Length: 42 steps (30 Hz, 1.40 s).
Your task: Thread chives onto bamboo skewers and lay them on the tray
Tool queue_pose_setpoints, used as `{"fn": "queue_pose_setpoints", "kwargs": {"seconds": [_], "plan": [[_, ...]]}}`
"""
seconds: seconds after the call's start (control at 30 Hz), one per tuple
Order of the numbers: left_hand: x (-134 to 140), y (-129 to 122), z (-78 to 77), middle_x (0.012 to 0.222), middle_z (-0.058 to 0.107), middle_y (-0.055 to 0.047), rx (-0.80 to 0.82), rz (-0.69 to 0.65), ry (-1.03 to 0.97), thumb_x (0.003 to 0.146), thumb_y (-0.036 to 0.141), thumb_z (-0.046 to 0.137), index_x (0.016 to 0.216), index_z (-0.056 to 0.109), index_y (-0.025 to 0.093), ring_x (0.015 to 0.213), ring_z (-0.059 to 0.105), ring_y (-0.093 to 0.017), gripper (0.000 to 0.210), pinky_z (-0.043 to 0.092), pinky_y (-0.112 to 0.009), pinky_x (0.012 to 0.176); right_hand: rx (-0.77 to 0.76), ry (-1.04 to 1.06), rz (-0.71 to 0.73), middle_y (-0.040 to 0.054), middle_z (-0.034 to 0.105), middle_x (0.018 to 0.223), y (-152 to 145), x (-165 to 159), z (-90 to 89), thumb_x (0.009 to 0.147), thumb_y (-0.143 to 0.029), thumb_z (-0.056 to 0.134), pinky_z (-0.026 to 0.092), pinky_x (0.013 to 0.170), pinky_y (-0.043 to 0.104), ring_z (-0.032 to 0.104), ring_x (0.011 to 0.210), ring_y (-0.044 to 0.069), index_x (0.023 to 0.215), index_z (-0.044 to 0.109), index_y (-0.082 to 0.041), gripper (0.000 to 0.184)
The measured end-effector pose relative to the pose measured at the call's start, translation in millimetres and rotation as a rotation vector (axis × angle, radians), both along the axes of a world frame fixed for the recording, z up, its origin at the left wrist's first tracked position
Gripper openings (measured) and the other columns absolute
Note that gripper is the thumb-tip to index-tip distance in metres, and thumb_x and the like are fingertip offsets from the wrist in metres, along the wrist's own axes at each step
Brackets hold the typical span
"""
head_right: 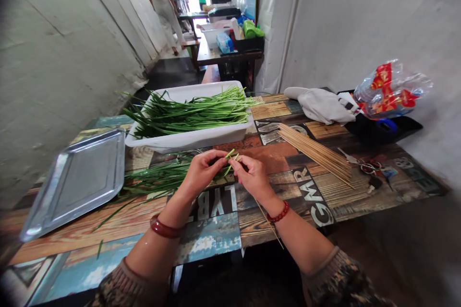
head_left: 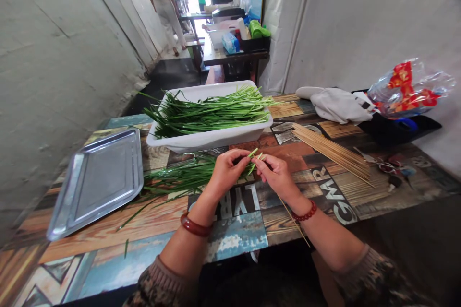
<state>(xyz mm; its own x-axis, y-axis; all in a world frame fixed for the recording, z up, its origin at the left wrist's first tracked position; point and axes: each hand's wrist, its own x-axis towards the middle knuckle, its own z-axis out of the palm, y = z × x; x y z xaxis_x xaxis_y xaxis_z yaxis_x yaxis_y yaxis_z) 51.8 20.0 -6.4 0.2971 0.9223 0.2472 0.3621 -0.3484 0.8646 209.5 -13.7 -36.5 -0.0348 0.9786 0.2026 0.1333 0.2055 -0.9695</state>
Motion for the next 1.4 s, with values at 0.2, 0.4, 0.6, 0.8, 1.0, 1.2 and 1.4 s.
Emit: {"fn": "queue_pose_setpoints", "kwargs": {"seconds": [0.2, 0.4, 0.6, 0.8, 1.0, 1.2, 1.4], "plan": [[2.2, -0.5, -3.1, 0.076, 0.072, -0.004, 0.002, 0.024, -0.05, 0.079, 0.025, 0.064, 0.087, 0.074, 0.014, 0.066, 0.062, -0.013, 0.017, 0.047, -0.022, 0.061, -0.039, 0.039, -0.003, -0.0037, 0.055, 0.058, -0.5, -1.6, -1.3, 0.088, -0.041, 0.053, 0.034, 0.04, 0.019, 0.044, 0.04, 0.006, 0.099, 0.068, -0.013, 0.033], [2.1, -0.1, -2.9, 0.077, 0.072, -0.005, -0.013, 0.025, -0.052, 0.079, 0.025, 0.063, 0.086, 0.074, 0.014, 0.067, 0.062, -0.014, 0.017, 0.048, -0.021, 0.058, -0.045, 0.05, 0.012, -0.0038, 0.054, 0.056, -0.5, -1.6, -2.6, 0.088, -0.039, 0.052, 0.032, 0.039, 0.019, 0.042, 0.039, 0.005, 0.102, 0.069, -0.012, 0.034], [1.5, 0.5, -3.8, 0.077, 0.072, -0.005, -0.032, 0.031, -0.062, 0.079, 0.027, 0.063, 0.086, 0.074, 0.014, 0.069, 0.063, -0.015, 0.018, 0.048, -0.022, 0.058, -0.064, 0.064, 0.025, -0.0043, 0.052, 0.055, -0.9, -1.8, -3.6, 0.088, -0.04, 0.052, 0.03, 0.039, 0.019, 0.04, 0.039, 0.005, 0.106, 0.069, -0.011, 0.038], [1.1, 1.4, -6.1, 0.079, 0.072, -0.006, -0.021, 0.036, -0.063, 0.079, 0.027, 0.063, 0.086, 0.074, 0.014, 0.071, 0.063, -0.015, 0.018, 0.049, -0.022, 0.059, -0.074, 0.074, 0.018, -0.0044, 0.05, 0.054, -2.3, -2.7, 0.0, 0.087, -0.039, 0.052, 0.029, 0.039, 0.019, 0.037, 0.039, 0.005, 0.107, 0.069, -0.009, 0.04], [0.8, 1.7, -5.1, 0.077, 0.072, -0.005, -0.008, 0.03, -0.069, 0.079, 0.027, 0.064, 0.084, 0.074, 0.015, 0.071, 0.063, -0.015, 0.017, 0.048, -0.022, 0.06, -0.067, 0.089, 0.029, -0.0041, 0.049, 0.055, -1.3, -2.5, -4.1, 0.088, -0.04, 0.052, 0.029, 0.04, 0.018, 0.038, 0.043, 0.006, 0.11, 0.068, -0.01, 0.041], [-0.3, 3.0, -6.4, 0.078, 0.072, -0.005, -0.001, 0.021, -0.061, 0.08, 0.029, 0.064, 0.086, 0.074, 0.015, 0.072, 0.063, -0.015, 0.019, 0.048, -0.022, 0.061, -0.06, 0.106, 0.035, -0.0043, 0.048, 0.054, -0.1, -2.9, -6.1, 0.088, -0.039, 0.052, 0.028, 0.039, 0.019, 0.037, 0.042, 0.006, 0.11, 0.068, -0.01, 0.04], [-0.3, 2.7, -5.2, 0.079, 0.072, -0.005, 0.016, 0.018, -0.05, 0.081, 0.03, 0.063, 0.085, 0.074, 0.015, 0.073, 0.063, -0.015, 0.019, 0.048, -0.022, 0.062, -0.077, 0.139, 0.045, -0.0048, 0.047, 0.054, -0.4, -3.8, -4.2, 0.087, -0.038, 0.052, 0.027, 0.038, 0.019, 0.035, 0.041, 0.005, 0.108, 0.068, -0.01, 0.039]]}}
